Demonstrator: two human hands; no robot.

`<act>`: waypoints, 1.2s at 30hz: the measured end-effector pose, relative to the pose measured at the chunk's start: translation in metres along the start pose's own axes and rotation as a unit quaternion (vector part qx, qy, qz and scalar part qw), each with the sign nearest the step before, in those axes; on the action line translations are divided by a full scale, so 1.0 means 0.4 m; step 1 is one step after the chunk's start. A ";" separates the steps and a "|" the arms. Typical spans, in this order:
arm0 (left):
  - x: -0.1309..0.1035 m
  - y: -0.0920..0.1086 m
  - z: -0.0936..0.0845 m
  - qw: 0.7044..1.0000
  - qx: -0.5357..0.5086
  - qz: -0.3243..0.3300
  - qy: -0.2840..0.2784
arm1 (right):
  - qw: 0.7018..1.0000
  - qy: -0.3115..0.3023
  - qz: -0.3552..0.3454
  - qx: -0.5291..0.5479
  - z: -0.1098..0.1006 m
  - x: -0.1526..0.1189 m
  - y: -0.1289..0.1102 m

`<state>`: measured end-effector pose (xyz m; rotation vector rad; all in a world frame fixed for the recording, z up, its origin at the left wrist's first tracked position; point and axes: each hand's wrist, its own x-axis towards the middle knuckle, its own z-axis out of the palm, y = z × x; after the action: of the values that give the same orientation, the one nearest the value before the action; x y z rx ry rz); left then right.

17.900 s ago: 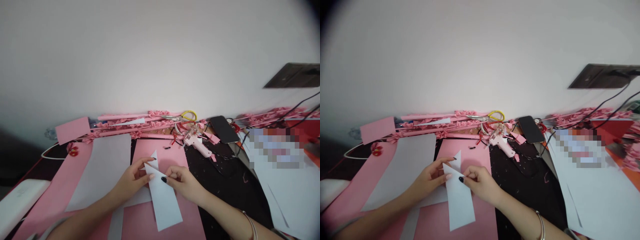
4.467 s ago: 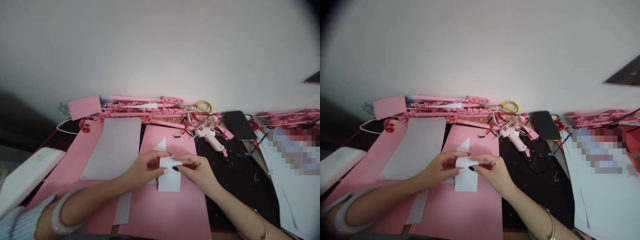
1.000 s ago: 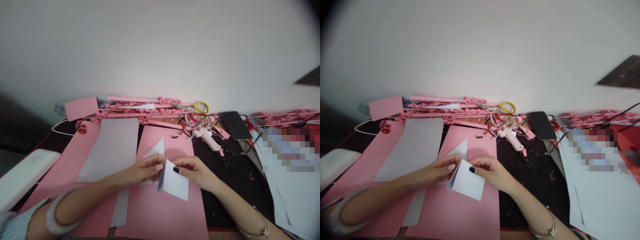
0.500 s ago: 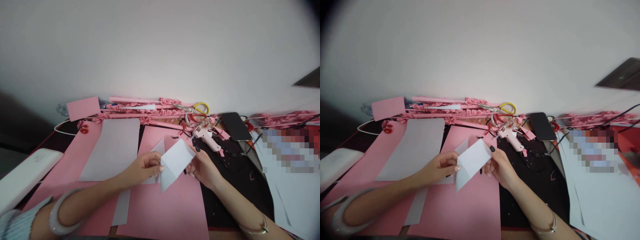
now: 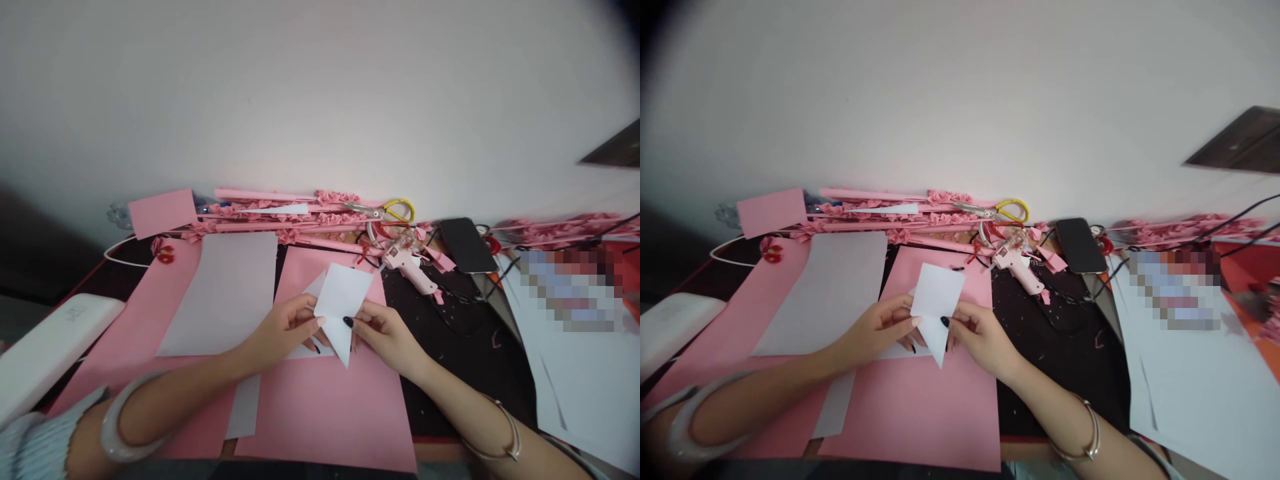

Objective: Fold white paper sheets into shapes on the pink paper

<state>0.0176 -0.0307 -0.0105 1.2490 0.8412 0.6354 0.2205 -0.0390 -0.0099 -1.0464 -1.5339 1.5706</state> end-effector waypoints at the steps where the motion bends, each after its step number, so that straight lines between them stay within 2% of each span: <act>1: 0.001 0.001 -0.001 1.000 -0.010 0.002 0.002 | 1.000 0.004 -0.006 -0.005 -0.001 -0.001 0.000; 5: 0.002 0.004 -0.011 0.998 -0.067 0.001 -0.011 | 1.000 0.019 -0.014 -0.002 -0.007 -0.005 0.003; 9: 0.000 0.007 -0.016 0.994 -0.102 0.014 -0.021 | 0.997 -0.006 -0.020 0.079 -0.011 -0.010 0.006; 11: -0.003 0.007 -0.012 0.996 -0.084 0.023 -0.021 | 0.996 -0.010 -0.024 0.082 -0.007 -0.010 0.004; 15: -0.010 0.004 0.003 1.000 0.022 0.019 0.001 | 1.000 0.028 0.009 0.011 0.004 -0.005 -0.002; 20: -0.012 0.000 0.011 0.997 0.075 -0.001 -0.008 | 0.997 -0.022 0.066 -0.037 0.005 -0.006 -0.006; 24: -0.006 0.003 0.008 0.988 0.156 0.020 -0.004 | 0.994 -0.024 0.023 -0.103 0.012 -0.014 -0.006; 27: -0.006 0.008 0.008 0.982 0.185 0.023 -0.024 | 0.985 -0.025 -0.027 -0.168 0.020 -0.018 -0.007; 31: -0.011 0.013 0.002 0.988 0.152 0.009 -0.040 | 0.979 -0.038 -0.046 -0.193 0.006 -0.020 -0.012; 33: -0.011 0.015 -0.007 0.994 0.109 -0.007 -0.028 | 0.983 -0.025 -0.036 -0.179 -0.015 -0.019 -0.017; 36: -0.005 0.015 -0.023 0.996 0.072 -0.017 0.039 | 0.990 0.028 -0.026 -0.136 -0.048 -0.016 -0.026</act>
<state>0.0089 -0.0261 -0.0051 1.3445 0.9852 0.6069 0.2400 -0.0360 0.0014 -1.1781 -1.7565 1.3104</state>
